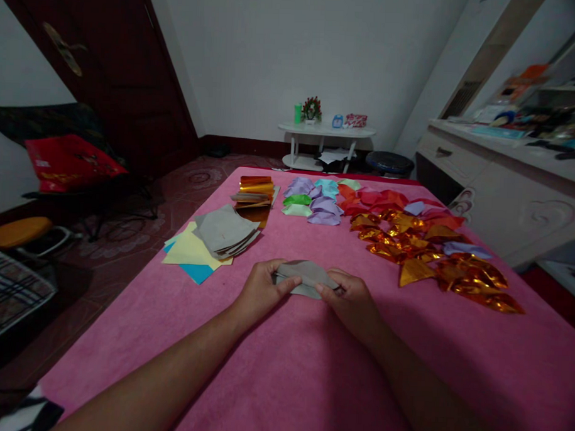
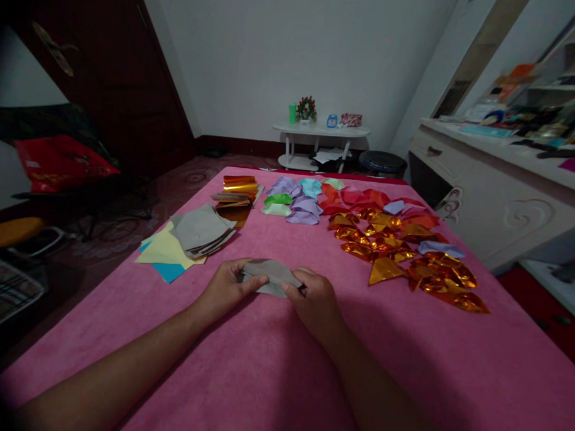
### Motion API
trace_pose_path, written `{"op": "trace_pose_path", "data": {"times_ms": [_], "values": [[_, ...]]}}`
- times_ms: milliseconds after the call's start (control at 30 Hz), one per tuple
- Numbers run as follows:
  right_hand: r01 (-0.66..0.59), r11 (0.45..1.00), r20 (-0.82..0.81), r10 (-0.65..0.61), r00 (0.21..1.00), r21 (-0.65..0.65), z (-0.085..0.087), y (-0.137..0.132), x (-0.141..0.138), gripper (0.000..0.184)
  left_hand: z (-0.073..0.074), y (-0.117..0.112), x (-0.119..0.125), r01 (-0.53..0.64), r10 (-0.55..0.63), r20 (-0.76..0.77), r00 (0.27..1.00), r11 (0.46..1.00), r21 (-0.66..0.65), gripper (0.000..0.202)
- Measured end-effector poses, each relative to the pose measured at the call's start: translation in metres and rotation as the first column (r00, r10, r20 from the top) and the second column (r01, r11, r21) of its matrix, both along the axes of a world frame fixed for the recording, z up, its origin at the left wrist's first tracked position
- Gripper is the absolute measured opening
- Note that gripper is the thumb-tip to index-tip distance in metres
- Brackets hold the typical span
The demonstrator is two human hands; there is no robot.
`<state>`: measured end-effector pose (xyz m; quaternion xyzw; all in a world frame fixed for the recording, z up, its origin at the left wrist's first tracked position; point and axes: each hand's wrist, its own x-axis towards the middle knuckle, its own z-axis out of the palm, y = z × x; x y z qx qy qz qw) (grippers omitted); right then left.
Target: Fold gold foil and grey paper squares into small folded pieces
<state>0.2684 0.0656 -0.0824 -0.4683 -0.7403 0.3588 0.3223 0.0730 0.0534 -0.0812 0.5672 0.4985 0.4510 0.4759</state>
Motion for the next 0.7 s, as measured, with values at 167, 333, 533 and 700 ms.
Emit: {"op": "trace_pose_path", "data": {"times_ms": [167,333,533,700], "values": [[0.003,1.000,0.001,-0.003,1.000,0.002,0.0008,-0.0004,0.0001,0.017,-0.0009,0.0007,0.0001,0.003,-0.002,-0.010,1.000,1.000,0.003,0.027],[-0.002,1.000,0.007,0.002,1.000,0.000,0.0013,-0.0001,-0.0002,0.015,0.0005,0.0004,0.0003,-0.006,0.006,-0.004,1.000,1.000,0.002,0.027],[-0.007,1.000,0.007,0.007,1.000,0.000,0.0005,0.0004,0.0000,0.015,-0.0010,0.0005,-0.0005,-0.001,0.001,-0.012,1.000,1.000,0.005,0.029],[-0.009,1.000,0.018,0.009,1.000,0.009,-0.0007,0.0012,0.0001,0.015,0.0003,0.0001,0.0001,0.007,-0.007,0.004,1.000,1.000,-0.008,0.029]]}}
